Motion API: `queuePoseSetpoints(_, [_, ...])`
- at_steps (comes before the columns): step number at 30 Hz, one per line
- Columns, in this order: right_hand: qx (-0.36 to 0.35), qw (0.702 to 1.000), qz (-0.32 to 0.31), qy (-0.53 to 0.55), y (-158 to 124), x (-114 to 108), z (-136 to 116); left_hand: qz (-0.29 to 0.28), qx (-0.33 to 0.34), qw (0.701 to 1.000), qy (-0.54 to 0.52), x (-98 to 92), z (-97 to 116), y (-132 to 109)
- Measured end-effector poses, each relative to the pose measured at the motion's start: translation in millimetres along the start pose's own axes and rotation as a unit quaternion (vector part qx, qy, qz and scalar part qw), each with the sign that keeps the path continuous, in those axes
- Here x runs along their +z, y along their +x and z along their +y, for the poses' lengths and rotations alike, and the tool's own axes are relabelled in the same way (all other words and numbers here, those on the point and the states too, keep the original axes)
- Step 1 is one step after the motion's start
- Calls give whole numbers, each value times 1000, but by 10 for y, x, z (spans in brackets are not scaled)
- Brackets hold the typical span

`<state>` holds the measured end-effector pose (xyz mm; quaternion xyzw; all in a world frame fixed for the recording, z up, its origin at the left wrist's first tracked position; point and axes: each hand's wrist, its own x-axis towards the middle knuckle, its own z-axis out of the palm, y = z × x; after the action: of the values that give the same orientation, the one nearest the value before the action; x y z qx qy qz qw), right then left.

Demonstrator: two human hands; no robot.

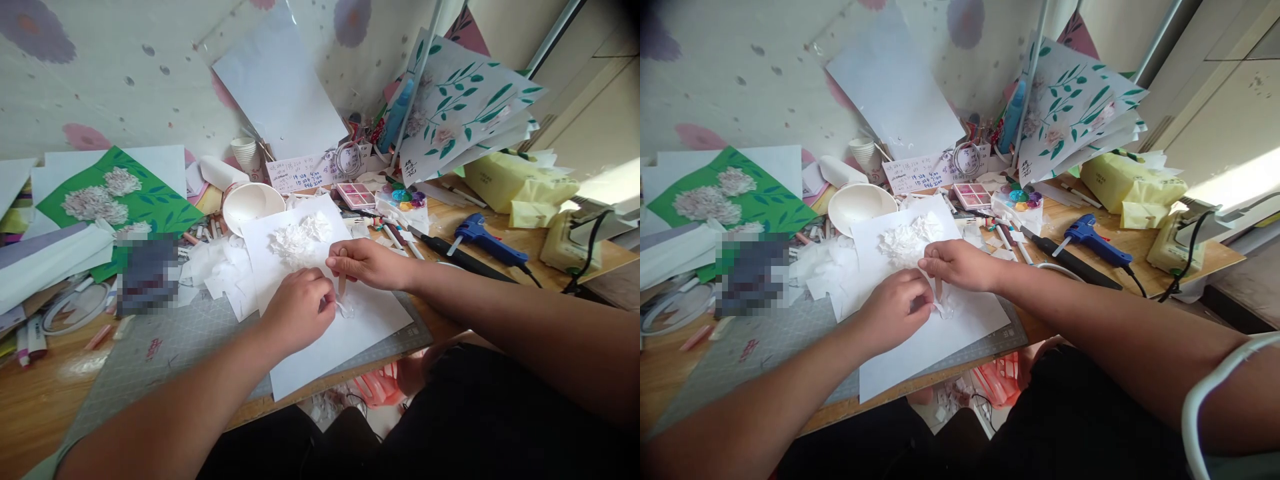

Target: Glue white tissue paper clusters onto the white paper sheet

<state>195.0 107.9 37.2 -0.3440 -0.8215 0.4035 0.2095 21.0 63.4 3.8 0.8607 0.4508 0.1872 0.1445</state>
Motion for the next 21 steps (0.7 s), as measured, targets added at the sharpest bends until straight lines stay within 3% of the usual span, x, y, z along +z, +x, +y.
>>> queuePoseSetpoints(10, [20, 996, -44, -75, 7, 27, 44, -6, 11, 1000, 27, 34, -18, 6])
queuePoseSetpoints(15, [26, 994, -50, -95, 8, 21, 40, -19, -15, 1000, -1, -6, -16, -9])
queuePoseSetpoints(21, [37, 996, -36, -68, 2, 29, 82, -19, 12, 999, -46, -30, 17, 13])
